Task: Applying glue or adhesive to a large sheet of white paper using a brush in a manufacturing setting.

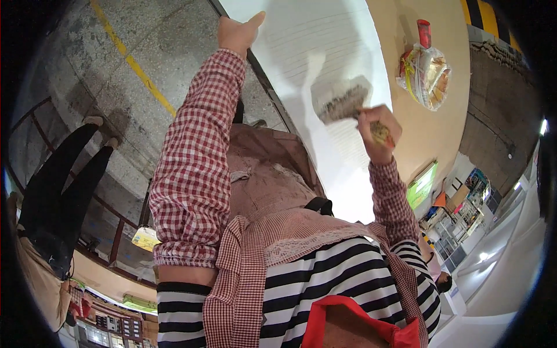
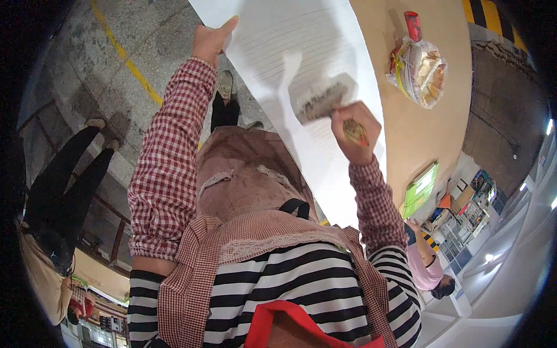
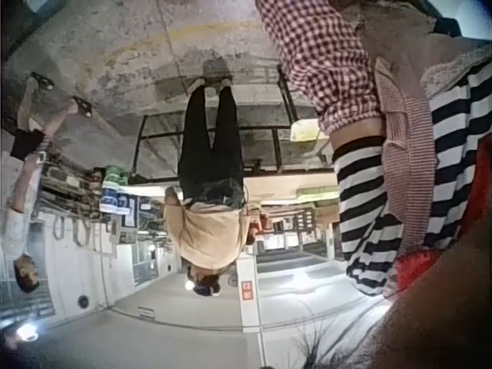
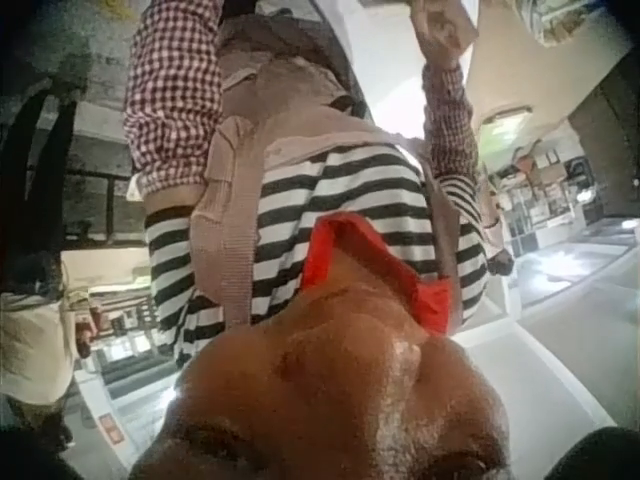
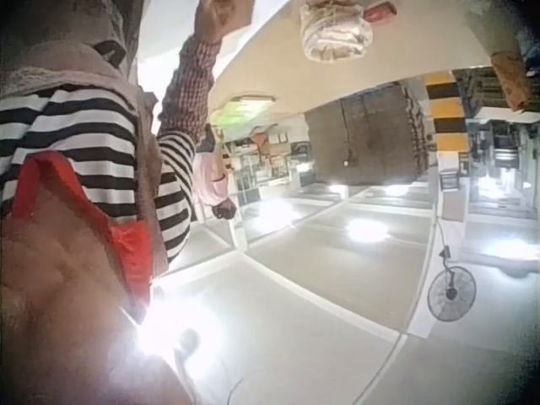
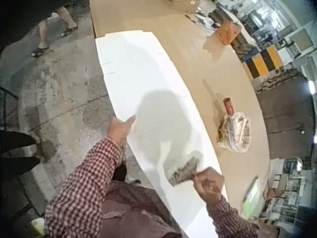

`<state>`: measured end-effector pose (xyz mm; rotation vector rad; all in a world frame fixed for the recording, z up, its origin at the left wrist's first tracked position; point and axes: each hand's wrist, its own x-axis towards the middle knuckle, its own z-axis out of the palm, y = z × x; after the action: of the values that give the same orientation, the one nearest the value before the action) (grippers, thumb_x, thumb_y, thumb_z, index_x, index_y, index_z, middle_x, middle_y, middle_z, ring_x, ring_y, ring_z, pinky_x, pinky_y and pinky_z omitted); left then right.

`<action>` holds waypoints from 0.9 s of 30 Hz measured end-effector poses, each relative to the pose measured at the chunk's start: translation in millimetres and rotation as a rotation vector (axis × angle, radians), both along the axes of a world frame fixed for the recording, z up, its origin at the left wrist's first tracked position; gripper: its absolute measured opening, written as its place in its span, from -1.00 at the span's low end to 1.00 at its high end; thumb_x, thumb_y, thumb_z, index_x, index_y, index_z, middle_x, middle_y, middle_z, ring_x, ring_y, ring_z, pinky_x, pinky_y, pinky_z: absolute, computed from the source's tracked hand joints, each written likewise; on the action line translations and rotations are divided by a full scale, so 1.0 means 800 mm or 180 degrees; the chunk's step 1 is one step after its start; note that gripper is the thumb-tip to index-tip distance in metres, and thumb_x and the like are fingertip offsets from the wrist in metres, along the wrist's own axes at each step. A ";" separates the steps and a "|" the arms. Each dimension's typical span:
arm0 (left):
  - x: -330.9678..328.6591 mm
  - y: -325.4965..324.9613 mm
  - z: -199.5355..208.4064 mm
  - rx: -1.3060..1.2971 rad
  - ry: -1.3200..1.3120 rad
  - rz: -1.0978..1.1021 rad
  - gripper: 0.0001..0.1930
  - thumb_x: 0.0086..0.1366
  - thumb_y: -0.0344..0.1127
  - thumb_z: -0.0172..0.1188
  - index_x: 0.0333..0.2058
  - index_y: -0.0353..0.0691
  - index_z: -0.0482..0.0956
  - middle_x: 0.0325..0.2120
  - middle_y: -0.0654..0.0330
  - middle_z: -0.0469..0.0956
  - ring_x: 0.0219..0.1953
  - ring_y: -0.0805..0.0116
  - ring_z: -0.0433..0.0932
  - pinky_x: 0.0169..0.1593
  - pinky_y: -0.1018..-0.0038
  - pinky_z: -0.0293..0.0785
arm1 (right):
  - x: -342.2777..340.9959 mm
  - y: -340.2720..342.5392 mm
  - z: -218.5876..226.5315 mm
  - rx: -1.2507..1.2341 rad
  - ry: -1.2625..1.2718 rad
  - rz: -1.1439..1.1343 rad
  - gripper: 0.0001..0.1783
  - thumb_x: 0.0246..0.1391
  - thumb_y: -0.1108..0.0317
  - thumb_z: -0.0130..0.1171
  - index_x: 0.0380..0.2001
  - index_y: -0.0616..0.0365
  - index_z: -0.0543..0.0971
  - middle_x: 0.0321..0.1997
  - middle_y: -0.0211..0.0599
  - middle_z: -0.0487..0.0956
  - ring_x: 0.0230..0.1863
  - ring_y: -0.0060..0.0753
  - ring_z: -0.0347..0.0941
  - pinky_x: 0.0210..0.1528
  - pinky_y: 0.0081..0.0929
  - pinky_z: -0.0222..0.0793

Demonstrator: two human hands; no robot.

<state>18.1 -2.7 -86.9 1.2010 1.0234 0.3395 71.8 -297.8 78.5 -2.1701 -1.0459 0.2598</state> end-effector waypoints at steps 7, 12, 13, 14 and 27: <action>-0.002 0.005 -0.010 0.0088 0.0318 -0.0090 -0.52 -0.01 -0.19 0.39 -0.17 -0.38 0.54 -0.32 0.11 0.58 -0.40 0.36 0.57 -0.42 0.47 0.47 | 0.002 0.044 0.010 0.0528 0.0343 -0.0532 -0.89 -0.22 0.63 0.21 -0.61 0.26 0.46 -0.47 -0.12 0.56 -0.40 -0.32 0.51 -0.34 -0.54 0.38; 0.004 0.008 0.005 0.0107 0.0294 -0.0180 -0.52 -0.01 -0.17 0.39 -0.18 -0.38 0.54 -0.34 0.11 0.58 -0.45 0.38 0.55 -0.47 0.46 0.44 | -0.011 0.000 0.005 0.0226 0.0205 -0.0237 -0.88 -0.22 0.63 0.21 -0.60 0.26 0.47 -0.46 -0.12 0.55 -0.40 -0.35 0.51 -0.33 -0.55 0.38; 0.005 0.007 0.008 0.0137 0.0697 -0.0168 -0.52 0.00 -0.16 0.39 -0.18 -0.38 0.53 -0.31 0.10 0.57 -0.43 0.38 0.55 -0.45 0.45 0.44 | -0.019 -0.022 0.006 0.0106 0.0203 -0.0182 -0.88 -0.22 0.63 0.21 -0.60 0.26 0.47 -0.47 -0.13 0.54 -0.39 -0.36 0.51 -0.33 -0.55 0.38; 0.004 0.006 0.012 0.0132 0.0679 -0.0182 -0.52 0.00 -0.16 0.39 -0.18 -0.38 0.53 -0.31 0.10 0.57 -0.43 0.38 0.55 -0.45 0.45 0.44 | -0.023 -0.039 0.011 -0.0011 0.0195 -0.0130 -0.89 -0.21 0.64 0.21 -0.60 0.26 0.47 -0.48 -0.14 0.53 -0.38 -0.37 0.51 -0.34 -0.56 0.38; -0.008 0.009 0.014 -0.0386 0.0203 -0.0066 -0.44 -0.02 -0.30 0.39 -0.09 -0.48 0.40 -0.16 0.02 0.49 -0.14 0.24 0.48 -0.09 0.40 0.39 | 0.024 0.005 -0.008 0.0667 0.1156 -0.1030 -0.87 -0.09 0.60 0.20 -0.60 0.27 0.45 -0.53 -0.29 0.49 -0.57 -0.59 0.42 -0.55 -0.67 0.35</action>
<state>11.7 4.2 -76.1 1.1183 1.0709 0.2207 90.7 -294.1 72.2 -1.9688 -0.4885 0.3586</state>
